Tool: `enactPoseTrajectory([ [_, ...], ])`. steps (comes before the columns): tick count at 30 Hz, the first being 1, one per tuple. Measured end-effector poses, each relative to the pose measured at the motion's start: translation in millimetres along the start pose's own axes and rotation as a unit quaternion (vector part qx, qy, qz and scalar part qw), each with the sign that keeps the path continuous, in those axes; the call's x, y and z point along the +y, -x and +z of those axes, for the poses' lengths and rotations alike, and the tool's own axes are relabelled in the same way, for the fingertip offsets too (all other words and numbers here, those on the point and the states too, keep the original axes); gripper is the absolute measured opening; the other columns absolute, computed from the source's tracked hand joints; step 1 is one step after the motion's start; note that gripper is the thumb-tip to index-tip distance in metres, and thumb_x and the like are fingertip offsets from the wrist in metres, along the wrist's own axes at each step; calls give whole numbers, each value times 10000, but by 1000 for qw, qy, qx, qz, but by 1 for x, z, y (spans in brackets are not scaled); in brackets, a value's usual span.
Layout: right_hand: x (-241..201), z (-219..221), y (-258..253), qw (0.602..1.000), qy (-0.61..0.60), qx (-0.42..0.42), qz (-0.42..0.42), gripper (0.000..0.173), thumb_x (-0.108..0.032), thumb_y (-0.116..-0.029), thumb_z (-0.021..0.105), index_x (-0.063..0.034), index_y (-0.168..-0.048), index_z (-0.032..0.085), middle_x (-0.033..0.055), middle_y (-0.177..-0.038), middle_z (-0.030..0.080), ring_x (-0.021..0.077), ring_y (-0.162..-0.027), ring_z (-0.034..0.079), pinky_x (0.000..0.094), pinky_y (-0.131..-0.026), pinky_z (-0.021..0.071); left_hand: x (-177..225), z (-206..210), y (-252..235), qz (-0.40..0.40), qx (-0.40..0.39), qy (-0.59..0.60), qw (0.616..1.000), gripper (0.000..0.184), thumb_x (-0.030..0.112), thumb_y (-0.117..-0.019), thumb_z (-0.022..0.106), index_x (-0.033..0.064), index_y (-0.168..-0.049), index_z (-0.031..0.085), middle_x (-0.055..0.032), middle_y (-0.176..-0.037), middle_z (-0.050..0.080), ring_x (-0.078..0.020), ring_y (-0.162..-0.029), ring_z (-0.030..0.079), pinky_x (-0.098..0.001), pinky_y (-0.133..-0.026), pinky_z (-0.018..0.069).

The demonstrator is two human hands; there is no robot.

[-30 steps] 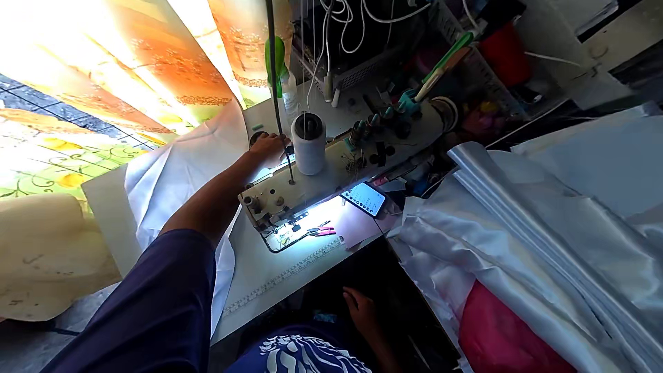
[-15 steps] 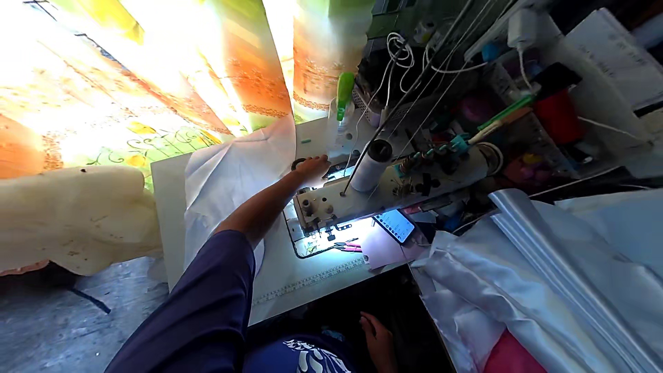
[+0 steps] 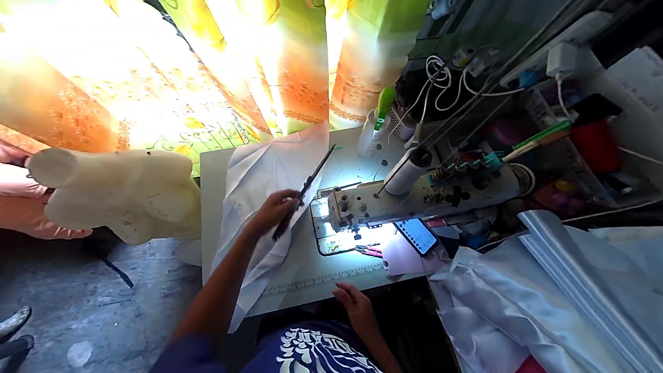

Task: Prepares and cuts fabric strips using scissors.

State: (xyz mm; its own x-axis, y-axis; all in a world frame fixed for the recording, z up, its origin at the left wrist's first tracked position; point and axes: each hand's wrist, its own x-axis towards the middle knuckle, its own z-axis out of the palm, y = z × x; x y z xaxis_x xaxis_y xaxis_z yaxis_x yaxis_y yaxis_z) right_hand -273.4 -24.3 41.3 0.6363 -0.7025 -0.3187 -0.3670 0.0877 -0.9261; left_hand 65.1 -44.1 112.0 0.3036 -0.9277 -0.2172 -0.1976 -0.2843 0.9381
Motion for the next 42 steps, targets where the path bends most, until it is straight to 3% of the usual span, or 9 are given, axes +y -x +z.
enactPoseTrajectory([
  [4,-53,32,-58,960,-220,-172,1,713,-424,-1006,588,52,-1494,378,119,-1346,630,165,-1171,644,356,-973,548,-14,36,73,-12,19,222,975,357,137,-1001,468,-36,-1294,577,-75,-1150,708,-147,-1019,696,-353,-928,580],
  [8,-72,48,-82,927,-225,-299,26,444,-137,-932,629,4,-1334,504,-26,-1038,689,3,-749,608,204,-678,514,-4,38,118,-23,29,270,962,333,125,-992,493,-16,-1266,621,-20,-1144,721,-90,-1011,697,-292,-912,582],
  [12,-88,66,-88,926,-195,-318,52,588,-61,-874,714,99,-1383,468,95,-1208,637,98,-1045,629,283,-909,533,-3,25,125,-38,9,314,949,326,151,-995,481,12,-1253,624,0,-1118,740,-81,-975,707,-289,-886,588],
  [14,-94,75,-89,919,-214,-327,62,431,-57,-913,671,33,-1303,511,3,-1099,687,28,-946,662,242,-852,565,-9,16,116,-24,-6,291,956,320,149,-1009,481,6,-1250,636,-12,-1163,725,-66,-1012,693,-268,-912,573],
  [20,-89,69,-94,972,-124,-184,82,206,-133,-960,654,18,-1099,672,-31,-821,676,-10,-688,605,202,-679,534,40,-78,6,96,197,-148,964,251,128,-1013,601,-56,-1150,705,-226,-1219,663,-306,-1120,657,-468,-944,554],
  [25,-70,56,-94,967,13,-220,127,283,-208,-977,668,36,-1120,662,78,-871,645,97,-748,579,290,-729,501,71,-21,-191,85,-63,-288,952,327,131,-1029,592,-39,-1304,641,-246,-1383,580,-411,-1218,616,-575,-1020,500],
  [29,-74,54,-90,954,101,-252,131,343,-253,-1012,633,66,-1136,663,209,-895,675,288,-812,654,473,-778,528,16,26,-288,16,-99,-388,916,300,89,-1011,596,-76,-1260,629,-281,-1425,522,-464,-1295,536,-606,-1010,487],
  [36,-61,64,-63,957,84,-244,131,331,-228,-1016,627,89,-1101,666,240,-884,679,329,-815,666,506,-781,531,1,64,-299,231,-216,-412,855,255,31,-1037,510,-29,-1214,683,-229,-1284,645,-411,-1241,591,-563,-1046,444],
  [42,-55,54,-65,962,136,-200,130,328,-257,-1021,606,47,-1110,690,228,-950,693,341,-895,678,526,-836,533,19,54,-281,206,-189,-383,881,313,159,-1020,619,-19,-1275,654,-238,-1297,629,-419,-1211,609,-568,-1025,470],
])
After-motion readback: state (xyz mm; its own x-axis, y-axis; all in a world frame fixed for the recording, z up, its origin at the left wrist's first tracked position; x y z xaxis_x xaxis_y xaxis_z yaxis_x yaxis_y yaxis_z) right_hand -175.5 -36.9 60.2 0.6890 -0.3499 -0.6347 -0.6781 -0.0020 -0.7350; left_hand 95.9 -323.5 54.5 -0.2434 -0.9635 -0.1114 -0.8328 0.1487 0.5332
